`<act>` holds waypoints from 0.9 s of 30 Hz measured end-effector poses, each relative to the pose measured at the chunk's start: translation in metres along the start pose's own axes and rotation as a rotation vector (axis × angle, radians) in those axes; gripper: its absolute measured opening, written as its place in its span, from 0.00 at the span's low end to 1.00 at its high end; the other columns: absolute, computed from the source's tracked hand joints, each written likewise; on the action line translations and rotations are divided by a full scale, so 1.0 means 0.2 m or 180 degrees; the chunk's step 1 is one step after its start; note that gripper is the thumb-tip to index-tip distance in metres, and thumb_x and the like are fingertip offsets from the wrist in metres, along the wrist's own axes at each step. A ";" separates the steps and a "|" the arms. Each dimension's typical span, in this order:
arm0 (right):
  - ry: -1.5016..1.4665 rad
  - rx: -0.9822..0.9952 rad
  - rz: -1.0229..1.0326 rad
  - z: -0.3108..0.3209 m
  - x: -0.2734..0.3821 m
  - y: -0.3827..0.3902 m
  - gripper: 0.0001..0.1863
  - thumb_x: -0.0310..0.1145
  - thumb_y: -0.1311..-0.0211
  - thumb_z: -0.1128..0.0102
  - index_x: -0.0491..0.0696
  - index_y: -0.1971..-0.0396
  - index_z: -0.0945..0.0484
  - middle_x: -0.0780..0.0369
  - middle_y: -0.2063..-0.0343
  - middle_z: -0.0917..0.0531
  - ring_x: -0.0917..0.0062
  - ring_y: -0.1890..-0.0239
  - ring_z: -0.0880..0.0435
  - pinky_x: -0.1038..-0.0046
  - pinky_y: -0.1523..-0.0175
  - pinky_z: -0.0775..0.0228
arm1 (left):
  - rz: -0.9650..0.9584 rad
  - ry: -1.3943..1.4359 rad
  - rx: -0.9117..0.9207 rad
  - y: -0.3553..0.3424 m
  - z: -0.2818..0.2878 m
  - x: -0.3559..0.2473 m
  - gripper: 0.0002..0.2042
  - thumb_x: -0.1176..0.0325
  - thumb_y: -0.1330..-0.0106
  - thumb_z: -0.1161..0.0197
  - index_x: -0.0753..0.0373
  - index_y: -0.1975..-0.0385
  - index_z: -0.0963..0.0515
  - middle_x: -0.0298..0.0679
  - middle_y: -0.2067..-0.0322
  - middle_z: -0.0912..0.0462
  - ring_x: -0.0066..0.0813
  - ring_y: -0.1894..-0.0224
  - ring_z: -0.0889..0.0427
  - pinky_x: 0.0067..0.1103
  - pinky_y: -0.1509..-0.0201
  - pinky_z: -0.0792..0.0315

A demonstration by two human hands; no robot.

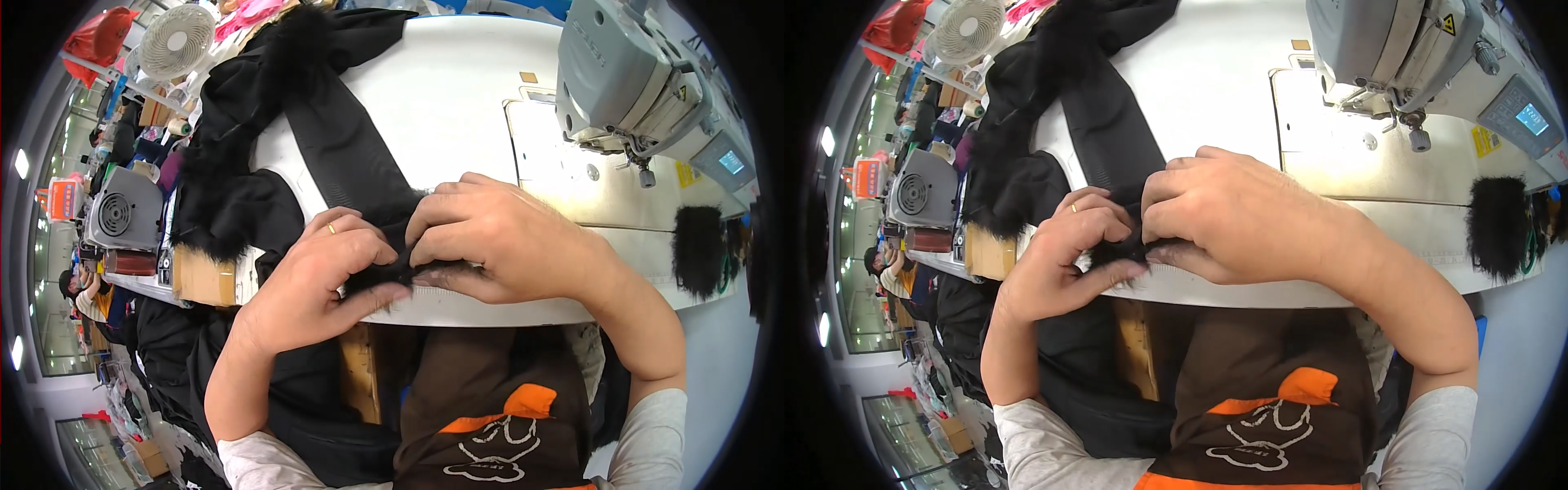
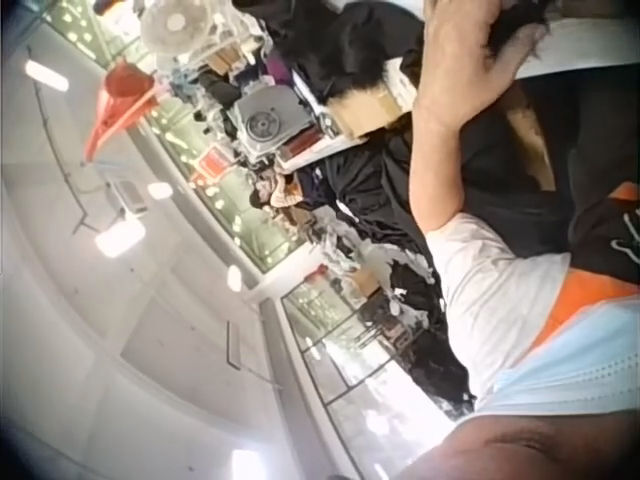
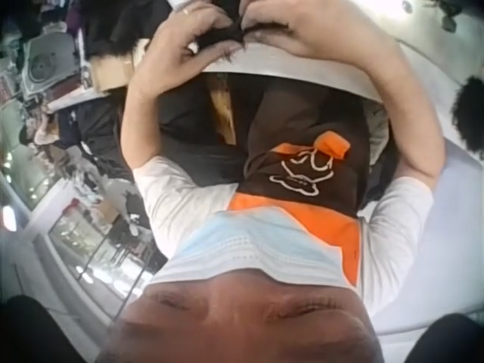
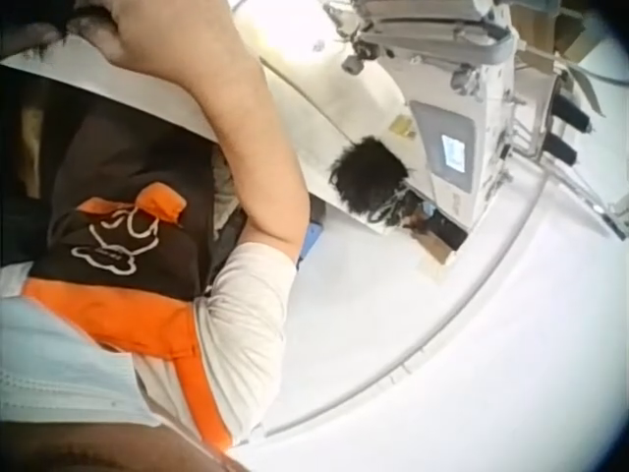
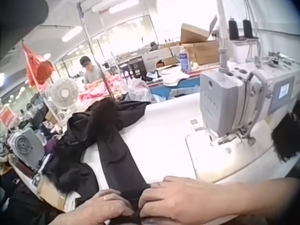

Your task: Sewing faux fur trim onto black garment fabric using an industrial sewing machine.

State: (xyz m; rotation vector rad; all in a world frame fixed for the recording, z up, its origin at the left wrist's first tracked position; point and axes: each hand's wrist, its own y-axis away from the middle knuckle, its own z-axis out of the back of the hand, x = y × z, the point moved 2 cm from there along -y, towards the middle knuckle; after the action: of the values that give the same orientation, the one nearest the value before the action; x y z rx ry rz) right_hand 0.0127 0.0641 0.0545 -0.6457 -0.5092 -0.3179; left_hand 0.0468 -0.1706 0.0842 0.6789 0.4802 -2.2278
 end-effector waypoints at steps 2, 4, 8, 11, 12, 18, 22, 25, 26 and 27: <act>-0.0052 0.0022 -0.0018 0.01 0.00 0.01 0.10 0.31 0.44 0.21 0.49 0.65 0.15 0.65 0.61 0.14 0.68 0.59 0.16 0.66 0.50 0.27 | -0.0016 -0.0074 0.0024 0.01 0.00 0.00 0.13 0.71 0.41 0.19 0.64 0.62 0.18 0.37 0.66 0.15 0.37 0.62 0.16 0.40 0.36 0.27; -0.0083 0.0038 -0.0047 0.03 0.00 0.01 0.10 0.31 0.45 0.21 0.49 0.65 0.14 0.65 0.61 0.14 0.68 0.59 0.17 0.66 0.49 0.27 | 0.0039 -0.0149 0.0117 0.00 0.01 -0.03 0.11 0.71 0.41 0.20 0.64 0.62 0.16 0.36 0.70 0.16 0.36 0.66 0.16 0.41 0.35 0.27; -0.0178 0.0007 0.0037 0.05 0.00 0.01 0.08 0.32 0.47 0.21 0.49 0.67 0.12 0.65 0.63 0.14 0.67 0.56 0.17 0.66 0.47 0.26 | -0.0071 -0.0239 0.0147 -0.01 0.01 -0.05 0.11 0.72 0.41 0.20 0.63 0.61 0.15 0.36 0.71 0.15 0.35 0.68 0.17 0.39 0.37 0.27; -0.0205 -0.0018 0.0058 0.05 0.00 0.01 0.07 0.33 0.46 0.23 0.48 0.69 0.10 0.64 0.65 0.13 0.66 0.55 0.17 0.64 0.45 0.25 | -0.0134 -0.0224 0.0052 -0.01 0.01 -0.06 0.11 0.72 0.41 0.20 0.62 0.61 0.15 0.36 0.70 0.15 0.36 0.67 0.17 0.37 0.39 0.27; -0.0244 0.0015 0.0030 0.05 0.00 0.01 0.07 0.33 0.46 0.23 0.48 0.69 0.10 0.64 0.64 0.13 0.66 0.55 0.18 0.64 0.45 0.24 | -0.0122 -0.0242 0.0041 -0.01 0.02 -0.06 0.11 0.73 0.41 0.20 0.62 0.61 0.15 0.36 0.69 0.15 0.36 0.66 0.17 0.36 0.40 0.27; -0.0127 -0.0090 0.0231 0.06 -0.01 0.00 0.08 0.32 0.47 0.23 0.46 0.68 0.12 0.61 0.64 0.12 0.65 0.50 0.16 0.63 0.43 0.23 | -0.0105 -0.0301 0.0076 -0.02 0.03 -0.09 0.09 0.70 0.36 0.24 0.61 0.58 0.16 0.35 0.68 0.15 0.37 0.63 0.16 0.34 0.44 0.28; -0.0516 -0.0247 0.0331 0.09 0.00 0.05 0.11 0.26 0.48 0.21 0.47 0.66 0.14 0.64 0.62 0.12 0.61 0.51 0.12 0.59 0.41 0.20 | -0.0101 -0.0192 0.0163 -0.07 0.03 -0.15 0.12 0.76 0.43 0.21 0.62 0.61 0.15 0.37 0.65 0.13 0.38 0.64 0.15 0.34 0.47 0.26; -0.1079 -0.0160 0.0057 0.18 0.05 0.17 0.10 0.26 0.50 0.23 0.46 0.70 0.17 0.60 0.64 0.12 0.57 0.60 0.12 0.59 0.41 0.19 | -0.0477 0.0219 0.0090 -0.15 -0.04 -0.25 0.12 0.76 0.42 0.23 0.63 0.59 0.16 0.38 0.66 0.13 0.40 0.64 0.13 0.32 0.55 0.24; -0.0977 -0.0213 0.0046 0.23 0.08 0.22 0.10 0.26 0.51 0.22 0.46 0.70 0.17 0.60 0.64 0.12 0.59 0.61 0.12 0.60 0.42 0.19 | -0.0599 0.0314 0.0120 -0.20 -0.08 -0.29 0.12 0.76 0.41 0.23 0.63 0.58 0.16 0.38 0.66 0.13 0.41 0.64 0.14 0.32 0.55 0.24; -0.0869 -0.0265 0.0055 0.27 0.11 0.28 0.11 0.26 0.53 0.21 0.47 0.71 0.17 0.61 0.64 0.11 0.60 0.61 0.12 0.61 0.44 0.19 | -0.0723 0.0391 0.0142 -0.24 -0.12 -0.33 0.12 0.76 0.41 0.23 0.62 0.58 0.16 0.38 0.67 0.14 0.41 0.64 0.14 0.32 0.55 0.24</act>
State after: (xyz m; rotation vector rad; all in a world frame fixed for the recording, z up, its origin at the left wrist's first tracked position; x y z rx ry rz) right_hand 0.0358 0.1390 0.0762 -0.7790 -0.7539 -0.2364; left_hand 0.0579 -0.0904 0.1114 0.8234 0.5961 -2.4242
